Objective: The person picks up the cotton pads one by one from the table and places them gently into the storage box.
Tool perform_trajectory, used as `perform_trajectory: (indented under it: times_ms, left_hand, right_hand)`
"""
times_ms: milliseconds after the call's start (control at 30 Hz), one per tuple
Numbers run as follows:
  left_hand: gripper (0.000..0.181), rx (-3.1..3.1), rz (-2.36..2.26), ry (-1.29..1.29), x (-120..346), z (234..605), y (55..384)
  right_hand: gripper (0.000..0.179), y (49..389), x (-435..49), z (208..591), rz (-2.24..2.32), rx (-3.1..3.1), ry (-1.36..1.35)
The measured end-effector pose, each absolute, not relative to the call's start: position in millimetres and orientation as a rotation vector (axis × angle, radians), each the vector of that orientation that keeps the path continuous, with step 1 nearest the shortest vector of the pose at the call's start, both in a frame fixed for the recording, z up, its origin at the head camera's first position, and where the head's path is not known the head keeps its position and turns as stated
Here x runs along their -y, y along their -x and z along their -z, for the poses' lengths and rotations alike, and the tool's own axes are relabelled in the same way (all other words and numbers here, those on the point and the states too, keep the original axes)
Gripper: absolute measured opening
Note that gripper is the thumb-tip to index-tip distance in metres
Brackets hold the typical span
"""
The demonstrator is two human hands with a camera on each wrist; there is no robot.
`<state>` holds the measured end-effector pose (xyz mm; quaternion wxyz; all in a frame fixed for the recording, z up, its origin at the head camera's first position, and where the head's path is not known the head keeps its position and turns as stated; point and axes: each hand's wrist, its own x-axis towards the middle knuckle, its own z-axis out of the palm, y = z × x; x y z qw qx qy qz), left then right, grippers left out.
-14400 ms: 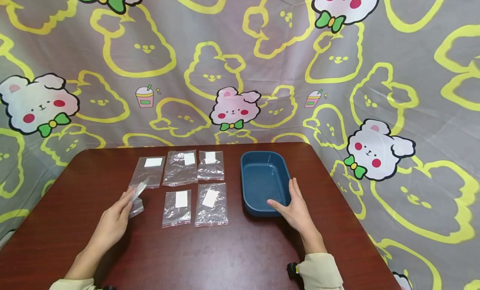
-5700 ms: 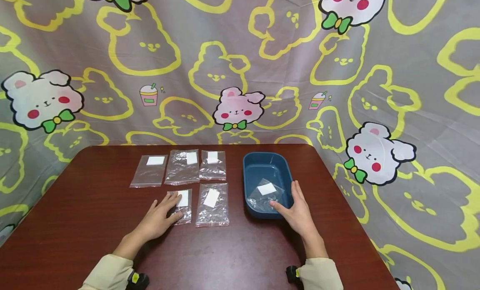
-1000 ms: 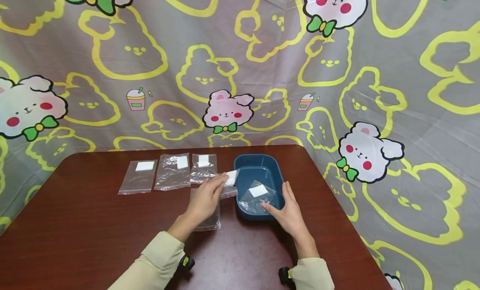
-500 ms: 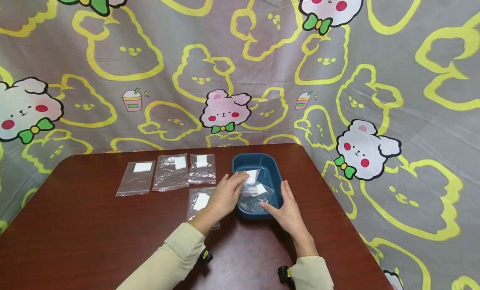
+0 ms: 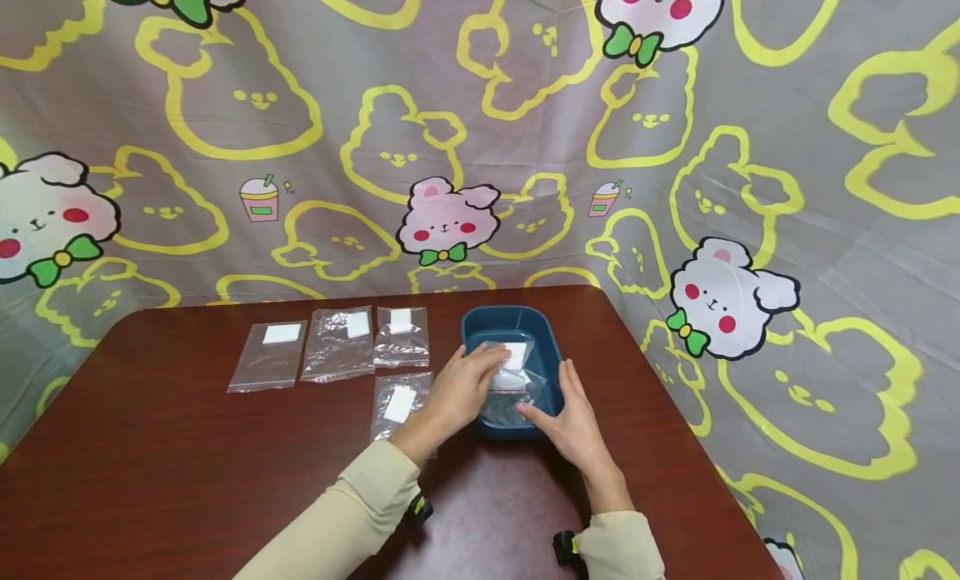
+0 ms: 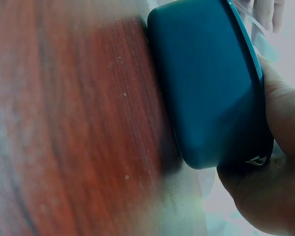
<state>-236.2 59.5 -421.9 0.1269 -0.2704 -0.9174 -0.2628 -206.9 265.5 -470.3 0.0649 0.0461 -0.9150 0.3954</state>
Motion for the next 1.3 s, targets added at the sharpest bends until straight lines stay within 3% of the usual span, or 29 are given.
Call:
perform_trajectory:
  times_ms: [900,1300]
  left_hand:
    - [0.034,2.671,0.741,0.831,-47,436,239]
    - [0.035,2.627,0.895,0.734,-25,442,237]
  right_hand:
    - [0.108,207,-266,471,-1.167,2.783,-0.133]
    - [0.109,207,-265,471,-1.165,2.792,-0.117]
